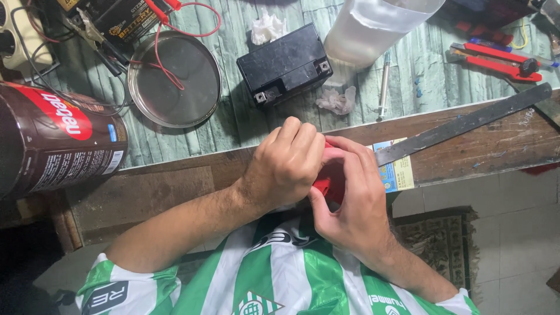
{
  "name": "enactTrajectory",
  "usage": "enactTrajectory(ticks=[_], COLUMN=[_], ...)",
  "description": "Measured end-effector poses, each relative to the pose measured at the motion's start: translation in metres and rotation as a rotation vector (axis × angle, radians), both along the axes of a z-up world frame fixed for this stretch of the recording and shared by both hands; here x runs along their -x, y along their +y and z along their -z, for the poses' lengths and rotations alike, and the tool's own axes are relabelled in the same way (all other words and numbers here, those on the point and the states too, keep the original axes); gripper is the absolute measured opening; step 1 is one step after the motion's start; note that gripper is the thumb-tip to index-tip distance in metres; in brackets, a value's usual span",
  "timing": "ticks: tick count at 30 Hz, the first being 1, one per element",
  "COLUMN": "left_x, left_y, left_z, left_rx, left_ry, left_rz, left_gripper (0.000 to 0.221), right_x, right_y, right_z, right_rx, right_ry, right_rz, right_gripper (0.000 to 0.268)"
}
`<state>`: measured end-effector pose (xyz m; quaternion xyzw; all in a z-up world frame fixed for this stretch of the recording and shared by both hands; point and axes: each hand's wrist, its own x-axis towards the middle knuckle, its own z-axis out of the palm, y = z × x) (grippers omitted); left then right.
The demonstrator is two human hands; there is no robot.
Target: Cleaning corrosion from battery terminals using a small metal scraper.
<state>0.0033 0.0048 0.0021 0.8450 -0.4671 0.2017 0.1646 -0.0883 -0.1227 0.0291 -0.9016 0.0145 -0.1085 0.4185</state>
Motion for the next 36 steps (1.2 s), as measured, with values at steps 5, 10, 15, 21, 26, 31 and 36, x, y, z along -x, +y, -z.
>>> enactTrajectory(ticks=[5,10,15,21,26,31,36], left_x=[0.001,0.000,0.001,-0.001,-0.009,-0.006,-0.002], left_y=[-0.002,-0.003,-0.002,0.000,0.023,0.049,0.056], left_z=[0.005,0.011,0.010,0.008,-0.028,-0.037,-0.014], left_rx=[0.039,0.104,0.086,0.129,0.262,0.224,0.300], left_ry=[0.003,0.078,0.055,0.113,0.474,0.865,0.844], left_rz=[0.004,-0.002,-0.031,-0.019,0.166,0.190,0.193], left_gripper=[0.047,0.047,0.046,0.040,0.025,0.036,0.042], right_x=[0.001,0.000,0.000,0.001,0.000,-0.006,-0.009], right_y=[0.001,-0.001,0.000,-0.003,-0.004,-0.006,-0.007], right_z=[0.001,0.007,0.006,0.005,-0.001,-0.007,-0.008], right_rx=[0.013,0.022,0.016,0.020,0.117,0.188,0.212], right_ry=[0.001,0.000,0.011,0.036,0.033,0.082,0.144], right_rz=[0.009,-0.001,0.003,-0.004,-0.025,-0.098,-0.145], right_gripper=[0.038,0.040,0.033,0.035,0.038,0.040,0.040])
